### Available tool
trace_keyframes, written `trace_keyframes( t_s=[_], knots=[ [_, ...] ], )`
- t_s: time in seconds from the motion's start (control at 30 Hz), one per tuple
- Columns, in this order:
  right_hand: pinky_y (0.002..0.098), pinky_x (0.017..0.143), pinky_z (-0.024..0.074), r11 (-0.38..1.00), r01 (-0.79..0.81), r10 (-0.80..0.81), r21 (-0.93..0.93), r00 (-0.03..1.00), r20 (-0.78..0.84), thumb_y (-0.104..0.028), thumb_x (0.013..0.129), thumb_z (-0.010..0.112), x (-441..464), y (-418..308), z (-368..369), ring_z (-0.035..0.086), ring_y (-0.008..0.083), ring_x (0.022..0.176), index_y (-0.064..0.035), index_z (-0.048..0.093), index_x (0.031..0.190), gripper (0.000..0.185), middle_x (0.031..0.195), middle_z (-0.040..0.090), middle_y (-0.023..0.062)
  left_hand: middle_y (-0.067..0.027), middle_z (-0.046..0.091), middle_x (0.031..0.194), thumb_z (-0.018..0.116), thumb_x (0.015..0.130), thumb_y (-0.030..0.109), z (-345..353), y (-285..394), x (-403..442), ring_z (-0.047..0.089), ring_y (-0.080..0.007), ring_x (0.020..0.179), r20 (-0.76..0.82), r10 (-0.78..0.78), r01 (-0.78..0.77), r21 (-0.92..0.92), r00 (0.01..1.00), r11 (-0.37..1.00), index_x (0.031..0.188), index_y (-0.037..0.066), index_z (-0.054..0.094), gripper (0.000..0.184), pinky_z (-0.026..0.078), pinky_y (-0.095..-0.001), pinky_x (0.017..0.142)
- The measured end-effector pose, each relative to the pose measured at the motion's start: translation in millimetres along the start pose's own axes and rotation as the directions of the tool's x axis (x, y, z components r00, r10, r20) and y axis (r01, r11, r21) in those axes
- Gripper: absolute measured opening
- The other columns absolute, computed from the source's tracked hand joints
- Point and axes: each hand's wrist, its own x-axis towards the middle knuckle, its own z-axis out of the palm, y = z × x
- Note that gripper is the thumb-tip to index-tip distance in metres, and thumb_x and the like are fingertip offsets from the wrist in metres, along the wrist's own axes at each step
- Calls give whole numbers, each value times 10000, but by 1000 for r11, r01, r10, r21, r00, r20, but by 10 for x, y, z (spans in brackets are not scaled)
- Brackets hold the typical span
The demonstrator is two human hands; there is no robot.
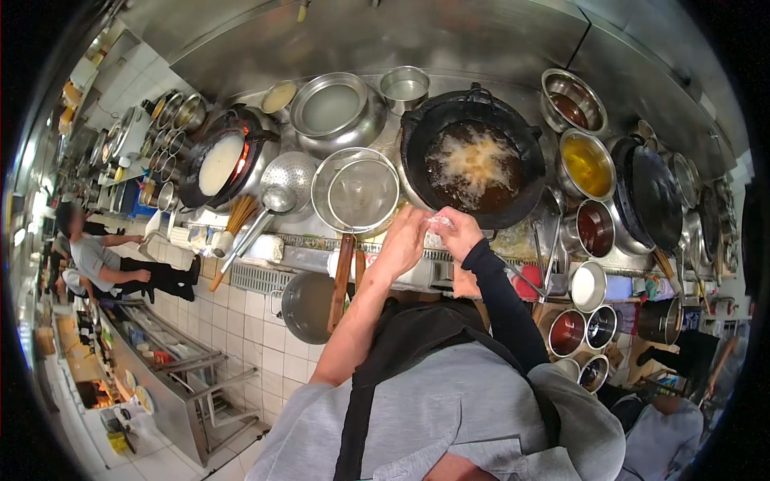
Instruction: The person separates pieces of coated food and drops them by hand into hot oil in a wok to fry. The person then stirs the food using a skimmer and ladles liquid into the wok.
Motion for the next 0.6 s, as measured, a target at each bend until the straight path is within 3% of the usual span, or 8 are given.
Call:
trace_keyframes(
  t_s=[0.13, 0.23, 0.33, 0.37, 0.43, 0.53, 0.6],
  knots=[
    [412, 662, 491, 991, 99, -108, -84, 989, -105, -249, 890, 712, -28, -65, 45, 640, 303, 672, -12, 640, 943, 253, 768, 622, 177, -214, 584, 1033, 561, 970, 89, -12, -53, 4, 583, -408, 980, 28, -18, 19, -26, 999, 999, 1102, -28, 613, 184, 469, -462, 851],
    [363, 610, 490, 996, 77, -81, -37, 986, -142, -211, 928, 690, -65, -36, 109, 646, 237, 660, -19, 646, 929, 197, 757, 647, 129, -192, 593, 1037, 572, 993, 152, -55, -162, 2, 597, -366, 935, 143, -103, 131, -200, 984, 971, 1111, -27, 614, 218, 481, -428, 823],
    [297, 561, 483, 879, -171, 141, 446, 985, 99, -165, 970, 654, -77, -32, 94, 640, 150, 662, -32, 649, 940, 136, 753, 655, 53, -166, 612, 1004, 595, 1000, 203, -201, -107, 0, 609, -325, 867, 280, -242, 338, -378, 929, 862, 1115, -18, 622, 251, 491, -391, 766],
    [281, 554, 480, 859, -197, 135, 473, 978, 162, -158, 979, 646, -68, -38, 68, 635, 130, 667, -36, 649, 951, 124, 758, 651, 36, -157, 620, 985, 604, 1000, 218, -234, -71, -3, 611, -312, 843, 325, -289, 411, -421, 900, 809, 1116, -14, 625, 260, 493, -378, 746],
    [249, 539, 474, 816, -254, 116, 519, 952, 284, -142, 995, 628, -51, -73, 1, 625, 89, 677, -44, 649, 973, 103, 766, 643, 2, -161, 630, 930, 617, 990, 219, -193, -103, -38, 619, -310, 795, 295, -306, 402, -364, 905, 840, 1113, -11, 631, 262, 497, -379, 712],
    [255, 549, 492, 775, -291, 151, 561, 947, 282, -127, 991, 617, -54, -24, 6, 626, 95, 674, -31, 640, 991, 99, 769, 648, 23, -187, 639, 874, 611, 987, 212, -178, -136, -32, 635, -335, 769, 261, -246, 307, -224, 933, 925, 1085, -16, 633, 250, 503, -408, 704],
    [257, 550, 502, 900, -214, 157, 379, 972, 175, -110, 994, 591, -59, -14, 31, 632, 103, 675, -19, 638, 990, 103, 774, 652, 33, -201, 650, 868, 596, 997, 213, -137, -159, -52, 637, -332, 775, 211, -189, 210, -84, 959, 974, 1049, -23, 630, 244, 499, -416, 716]
  ],
)
